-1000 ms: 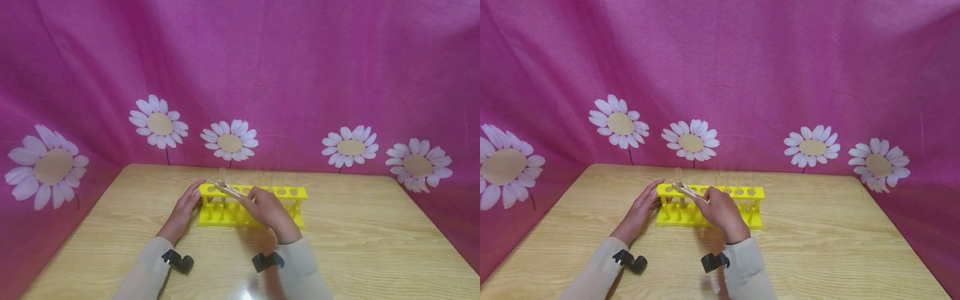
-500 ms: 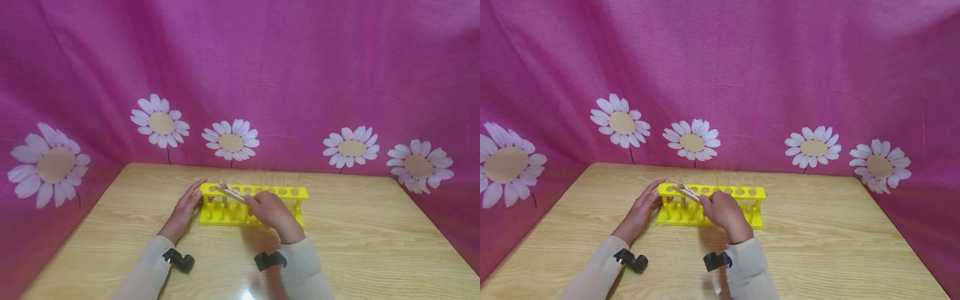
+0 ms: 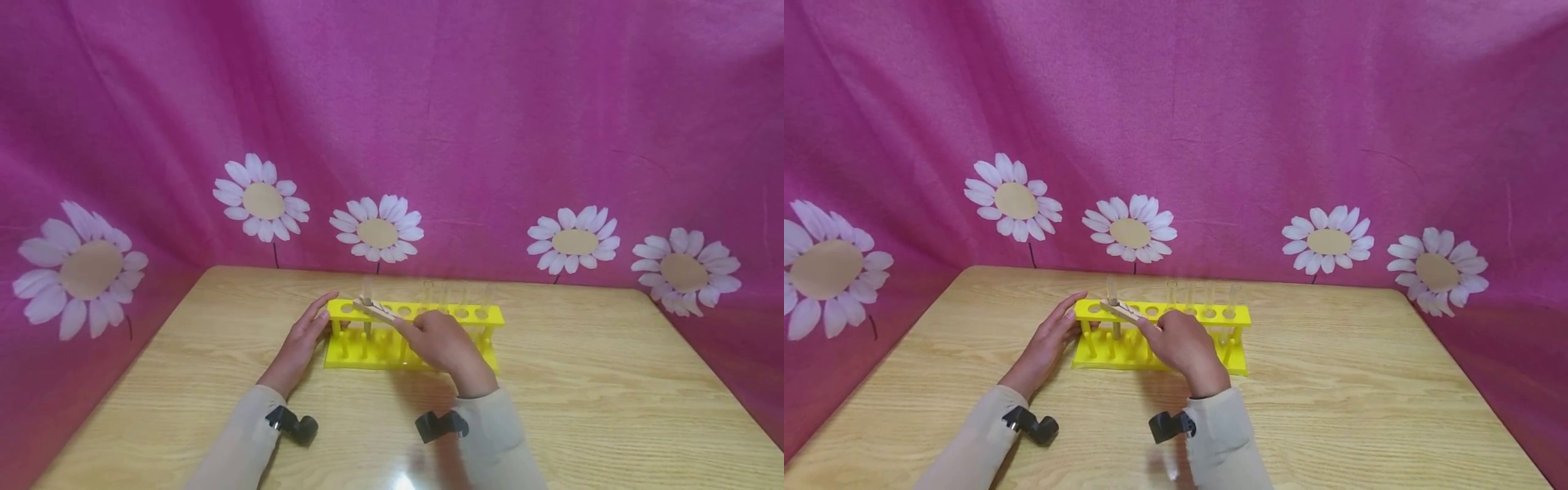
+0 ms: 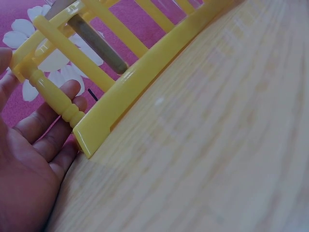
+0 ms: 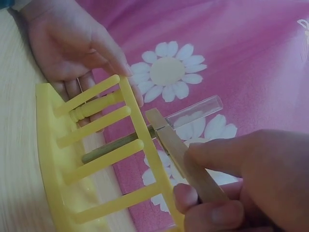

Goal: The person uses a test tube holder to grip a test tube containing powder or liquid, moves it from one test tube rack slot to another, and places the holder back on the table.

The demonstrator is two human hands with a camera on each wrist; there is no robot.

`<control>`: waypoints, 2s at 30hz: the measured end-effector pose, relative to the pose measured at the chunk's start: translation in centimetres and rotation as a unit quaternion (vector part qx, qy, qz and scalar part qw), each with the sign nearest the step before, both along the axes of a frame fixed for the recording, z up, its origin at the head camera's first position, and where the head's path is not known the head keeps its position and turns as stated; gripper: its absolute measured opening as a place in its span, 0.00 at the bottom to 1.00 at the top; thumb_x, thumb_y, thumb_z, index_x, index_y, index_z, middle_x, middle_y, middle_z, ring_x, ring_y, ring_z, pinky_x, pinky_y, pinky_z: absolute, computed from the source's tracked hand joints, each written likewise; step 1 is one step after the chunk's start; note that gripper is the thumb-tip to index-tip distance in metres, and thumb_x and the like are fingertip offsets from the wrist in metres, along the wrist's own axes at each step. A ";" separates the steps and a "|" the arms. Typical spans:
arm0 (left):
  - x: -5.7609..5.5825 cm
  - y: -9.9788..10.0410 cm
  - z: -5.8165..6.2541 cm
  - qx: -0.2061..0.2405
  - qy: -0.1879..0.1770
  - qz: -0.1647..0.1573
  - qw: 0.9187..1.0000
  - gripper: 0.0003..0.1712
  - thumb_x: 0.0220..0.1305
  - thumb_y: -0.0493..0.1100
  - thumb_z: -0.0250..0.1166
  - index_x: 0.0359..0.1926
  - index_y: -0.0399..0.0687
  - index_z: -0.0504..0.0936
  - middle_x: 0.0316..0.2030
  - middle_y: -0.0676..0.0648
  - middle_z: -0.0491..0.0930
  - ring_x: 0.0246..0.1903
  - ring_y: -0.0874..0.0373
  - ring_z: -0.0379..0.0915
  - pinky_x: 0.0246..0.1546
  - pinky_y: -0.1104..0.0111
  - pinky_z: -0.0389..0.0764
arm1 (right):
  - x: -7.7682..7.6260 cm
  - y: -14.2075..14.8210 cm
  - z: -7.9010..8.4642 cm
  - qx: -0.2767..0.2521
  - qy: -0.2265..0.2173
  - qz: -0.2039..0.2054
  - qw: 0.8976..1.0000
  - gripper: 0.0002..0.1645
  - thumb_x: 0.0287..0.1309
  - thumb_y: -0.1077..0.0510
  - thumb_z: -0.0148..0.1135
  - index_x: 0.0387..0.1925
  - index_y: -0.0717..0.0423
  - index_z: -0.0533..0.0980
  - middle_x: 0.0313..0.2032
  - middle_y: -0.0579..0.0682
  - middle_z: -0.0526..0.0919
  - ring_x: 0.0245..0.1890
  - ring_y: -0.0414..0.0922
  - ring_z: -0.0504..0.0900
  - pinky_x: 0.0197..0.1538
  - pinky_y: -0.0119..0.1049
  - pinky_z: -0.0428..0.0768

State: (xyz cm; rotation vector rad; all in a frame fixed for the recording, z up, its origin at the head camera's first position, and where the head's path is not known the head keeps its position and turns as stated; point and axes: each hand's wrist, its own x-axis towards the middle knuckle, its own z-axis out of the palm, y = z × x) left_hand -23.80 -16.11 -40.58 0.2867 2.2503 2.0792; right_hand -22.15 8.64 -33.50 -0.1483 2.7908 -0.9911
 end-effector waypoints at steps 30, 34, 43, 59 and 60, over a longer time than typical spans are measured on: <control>-1.5 -0.4 -2.1 -0.006 -0.016 0.015 1.000 0.24 0.76 0.56 0.44 0.70 0.69 0.61 0.59 0.44 0.72 0.66 0.52 0.60 0.70 0.55 0.56 | 0.7 0.0 1.4 -0.001 0.054 -0.016 0.998 0.33 0.63 0.36 0.54 0.13 0.54 0.67 0.13 0.46 0.62 0.15 0.42 0.59 0.20 0.33 0.58; -0.6 -0.1 -0.7 -0.012 -0.017 0.007 1.000 0.26 0.78 0.51 0.42 0.73 0.60 0.58 0.62 0.42 0.70 0.67 0.50 0.58 0.70 0.53 0.55 | 0.9 0.0 1.6 -0.006 0.065 -0.013 0.998 0.33 0.64 0.36 0.55 0.13 0.54 0.66 0.13 0.45 0.61 0.15 0.42 0.58 0.19 0.33 0.57; -1.2 -0.4 -1.8 -0.002 -0.012 0.008 1.000 0.25 0.76 0.55 0.43 0.71 0.67 0.60 0.60 0.43 0.71 0.66 0.51 0.59 0.70 0.54 0.55 | 1.0 -0.2 1.8 -0.022 0.079 -0.014 0.997 0.32 0.64 0.37 0.55 0.14 0.54 0.67 0.14 0.46 0.63 0.15 0.42 0.59 0.19 0.33 0.58; -1.7 -0.4 -2.8 0.009 0.011 0.011 1.000 0.25 0.73 0.61 0.46 0.69 0.70 0.63 0.58 0.45 0.73 0.63 0.52 0.63 0.69 0.54 0.58 | 1.0 -0.4 1.9 -0.030 0.091 -0.020 0.995 0.30 0.65 0.38 0.55 0.16 0.54 0.71 0.14 0.47 0.65 0.15 0.43 0.62 0.18 0.32 0.59; -1.7 -0.4 -2.8 0.009 0.011 0.012 1.000 0.25 0.73 0.61 0.46 0.69 0.70 0.64 0.58 0.45 0.73 0.63 0.52 0.63 0.69 0.53 0.58 | 1.0 -0.4 1.9 -0.030 0.089 -0.022 0.995 0.30 0.65 0.38 0.55 0.16 0.54 0.72 0.14 0.47 0.65 0.15 0.43 0.62 0.18 0.32 0.59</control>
